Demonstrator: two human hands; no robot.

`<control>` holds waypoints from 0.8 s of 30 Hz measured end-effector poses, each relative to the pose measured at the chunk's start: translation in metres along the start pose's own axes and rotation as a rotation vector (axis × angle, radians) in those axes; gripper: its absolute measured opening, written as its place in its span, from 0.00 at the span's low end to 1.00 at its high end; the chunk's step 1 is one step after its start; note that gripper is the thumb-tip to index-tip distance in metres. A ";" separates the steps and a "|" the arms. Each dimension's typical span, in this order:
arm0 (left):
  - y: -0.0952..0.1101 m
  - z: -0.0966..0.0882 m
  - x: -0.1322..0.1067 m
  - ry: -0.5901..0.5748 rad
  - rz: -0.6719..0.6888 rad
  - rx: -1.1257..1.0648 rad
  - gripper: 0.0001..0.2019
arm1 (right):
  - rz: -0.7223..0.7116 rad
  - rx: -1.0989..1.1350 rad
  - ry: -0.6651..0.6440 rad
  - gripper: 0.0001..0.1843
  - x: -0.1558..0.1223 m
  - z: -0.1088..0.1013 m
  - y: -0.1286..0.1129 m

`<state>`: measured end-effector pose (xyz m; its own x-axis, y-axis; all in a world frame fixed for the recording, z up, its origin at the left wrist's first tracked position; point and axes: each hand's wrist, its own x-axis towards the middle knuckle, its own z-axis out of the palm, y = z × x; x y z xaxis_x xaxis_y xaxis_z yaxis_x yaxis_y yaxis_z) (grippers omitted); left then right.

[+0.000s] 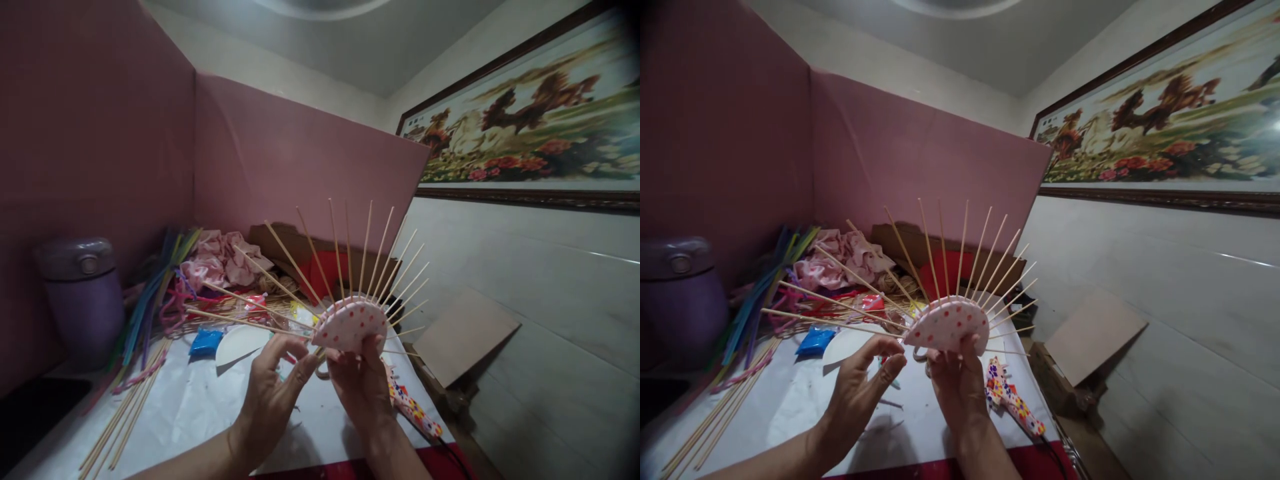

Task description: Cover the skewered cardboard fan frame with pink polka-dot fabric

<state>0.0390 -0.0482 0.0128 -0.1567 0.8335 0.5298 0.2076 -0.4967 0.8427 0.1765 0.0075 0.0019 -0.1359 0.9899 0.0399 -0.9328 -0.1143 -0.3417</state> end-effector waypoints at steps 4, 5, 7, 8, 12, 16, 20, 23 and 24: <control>0.006 0.000 -0.004 -0.013 0.191 0.128 0.08 | -0.012 -0.017 -0.040 0.14 0.000 0.000 0.003; 0.007 0.001 -0.007 -0.056 0.277 0.162 0.09 | -0.025 -0.032 -0.040 0.15 0.000 0.000 0.003; 0.007 0.005 -0.013 -0.227 0.508 0.209 0.09 | -0.061 -0.071 -0.012 0.17 0.001 0.002 0.002; 0.006 0.007 -0.016 -0.327 0.646 0.211 0.11 | -0.077 -0.089 0.007 0.18 0.001 0.003 0.001; -0.004 0.014 -0.026 -0.664 0.851 0.128 0.23 | -0.109 -0.114 0.047 0.21 0.003 0.004 -0.002; -0.007 0.007 -0.024 -0.431 0.516 0.174 0.15 | -0.104 -0.130 0.090 0.21 0.004 0.003 -0.002; -0.010 0.002 -0.008 -0.168 -0.027 0.006 0.17 | -0.161 -0.185 0.037 0.20 0.001 0.005 0.001; -0.023 0.005 0.003 -0.123 -0.253 -0.221 0.13 | -0.198 -0.237 0.037 0.14 -0.004 0.007 0.005; -0.028 0.008 0.005 -0.125 -0.309 -0.286 0.13 | -0.205 -0.255 0.044 0.13 -0.006 0.008 0.007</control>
<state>0.0399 -0.0286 -0.0087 -0.0477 0.9676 0.2478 -0.1091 -0.2517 0.9616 0.1685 0.0004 0.0069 0.0658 0.9934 0.0936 -0.8250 0.1069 -0.5549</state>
